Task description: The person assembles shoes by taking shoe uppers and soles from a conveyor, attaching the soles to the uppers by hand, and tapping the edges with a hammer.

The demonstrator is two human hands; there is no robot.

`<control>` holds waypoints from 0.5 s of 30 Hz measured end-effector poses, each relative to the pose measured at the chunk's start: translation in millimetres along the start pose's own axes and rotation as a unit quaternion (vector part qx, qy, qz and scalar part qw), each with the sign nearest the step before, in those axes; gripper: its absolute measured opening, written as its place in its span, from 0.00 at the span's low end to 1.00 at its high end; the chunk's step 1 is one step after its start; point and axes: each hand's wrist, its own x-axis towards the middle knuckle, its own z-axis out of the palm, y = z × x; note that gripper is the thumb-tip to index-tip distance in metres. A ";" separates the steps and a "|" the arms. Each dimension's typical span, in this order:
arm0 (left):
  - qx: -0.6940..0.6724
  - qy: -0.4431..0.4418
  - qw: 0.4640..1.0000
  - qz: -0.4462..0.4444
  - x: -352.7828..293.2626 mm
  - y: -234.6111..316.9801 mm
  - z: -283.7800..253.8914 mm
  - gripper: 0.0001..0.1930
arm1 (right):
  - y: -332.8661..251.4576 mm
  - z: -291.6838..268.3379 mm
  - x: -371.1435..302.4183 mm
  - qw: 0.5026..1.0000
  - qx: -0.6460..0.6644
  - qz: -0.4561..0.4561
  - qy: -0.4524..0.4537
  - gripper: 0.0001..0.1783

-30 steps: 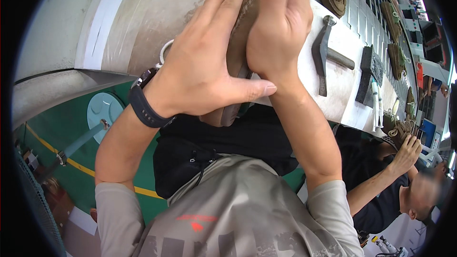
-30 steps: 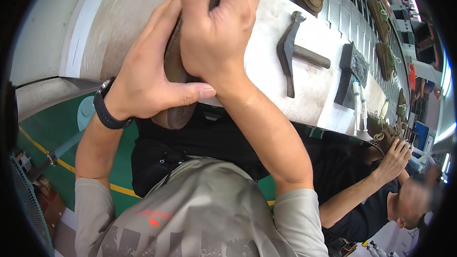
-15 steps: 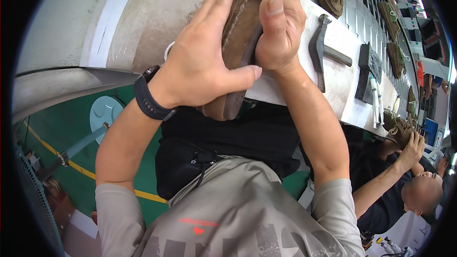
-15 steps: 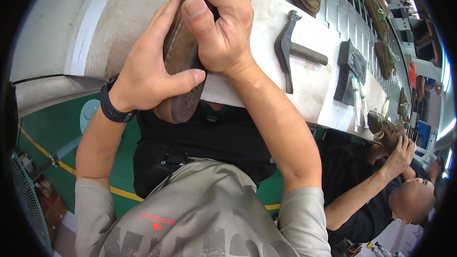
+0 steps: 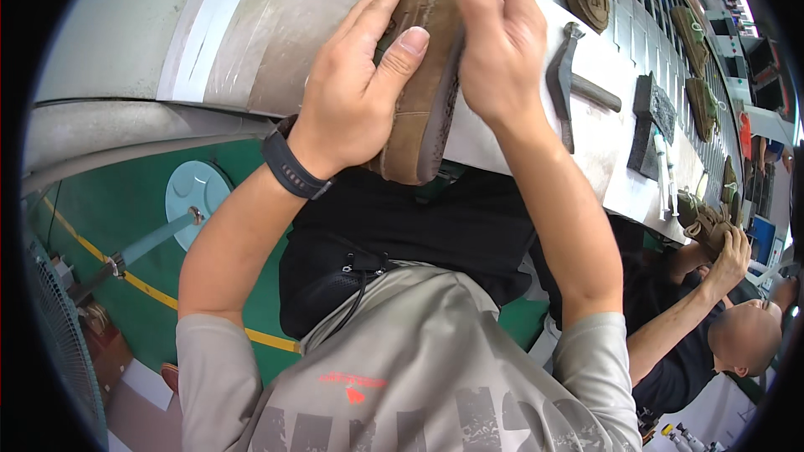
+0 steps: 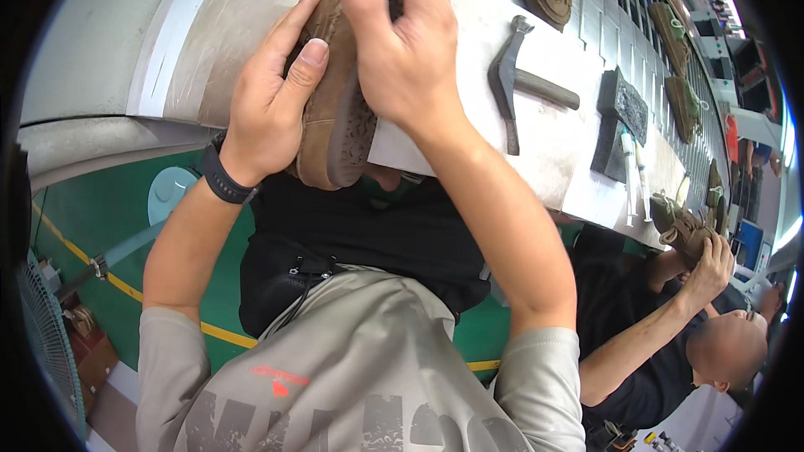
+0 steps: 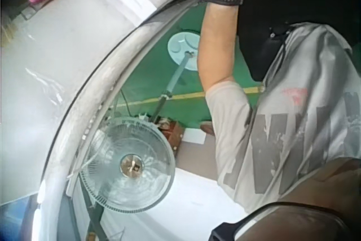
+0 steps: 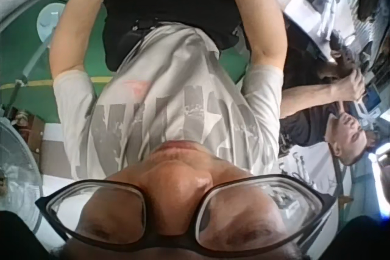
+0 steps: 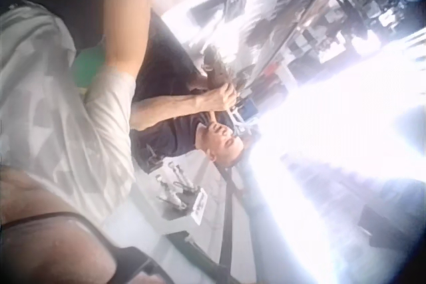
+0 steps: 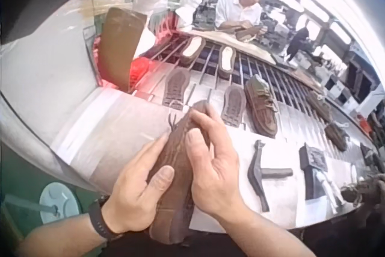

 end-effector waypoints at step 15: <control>0.163 0.092 0.980 0.062 -19.6 7.9 20.2 0.31 | -29.3 -4.6 -10.9 0.992 -0.024 0.107 -0.056 0.34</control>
